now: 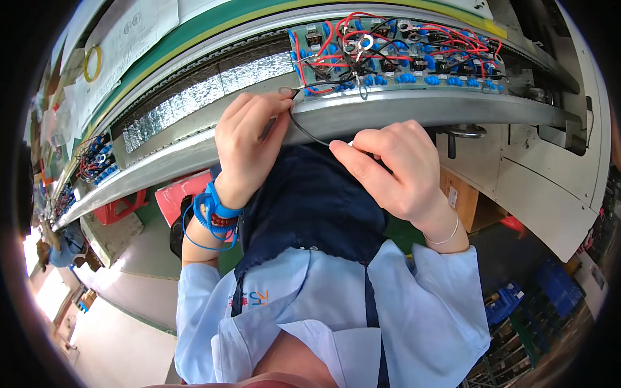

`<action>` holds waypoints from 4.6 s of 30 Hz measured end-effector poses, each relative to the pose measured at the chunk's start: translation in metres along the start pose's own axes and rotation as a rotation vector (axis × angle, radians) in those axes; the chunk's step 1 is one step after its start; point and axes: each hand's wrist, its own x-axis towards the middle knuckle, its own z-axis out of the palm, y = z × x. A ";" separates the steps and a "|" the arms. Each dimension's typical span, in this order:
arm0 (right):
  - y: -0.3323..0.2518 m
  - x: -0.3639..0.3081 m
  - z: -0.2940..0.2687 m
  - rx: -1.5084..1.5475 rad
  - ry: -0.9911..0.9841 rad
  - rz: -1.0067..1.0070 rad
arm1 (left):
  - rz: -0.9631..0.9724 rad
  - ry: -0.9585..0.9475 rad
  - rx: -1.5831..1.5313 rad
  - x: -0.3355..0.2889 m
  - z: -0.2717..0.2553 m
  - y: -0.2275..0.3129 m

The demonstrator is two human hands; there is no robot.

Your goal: The person connects red and black wires to a circuit board mounted on a metal rail, using their hands to insert and secure the wire ends into blue terminal blocks. They handle multiple wires sequentially, organizing them as they work along the assembly line.

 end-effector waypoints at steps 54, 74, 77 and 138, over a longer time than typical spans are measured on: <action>0.016 -0.010 0.005 0.105 0.078 0.179 | -0.057 0.036 -0.093 0.012 0.009 0.001; 0.034 0.025 -0.003 -0.049 0.108 0.103 | -0.073 0.097 -0.084 0.012 0.014 0.001; 0.036 0.035 0.000 -0.041 0.116 0.104 | -0.073 0.115 -0.083 0.014 0.015 0.001; -0.007 0.018 0.050 0.245 0.008 -0.035 | -0.161 0.289 -0.006 -0.021 -0.025 -0.021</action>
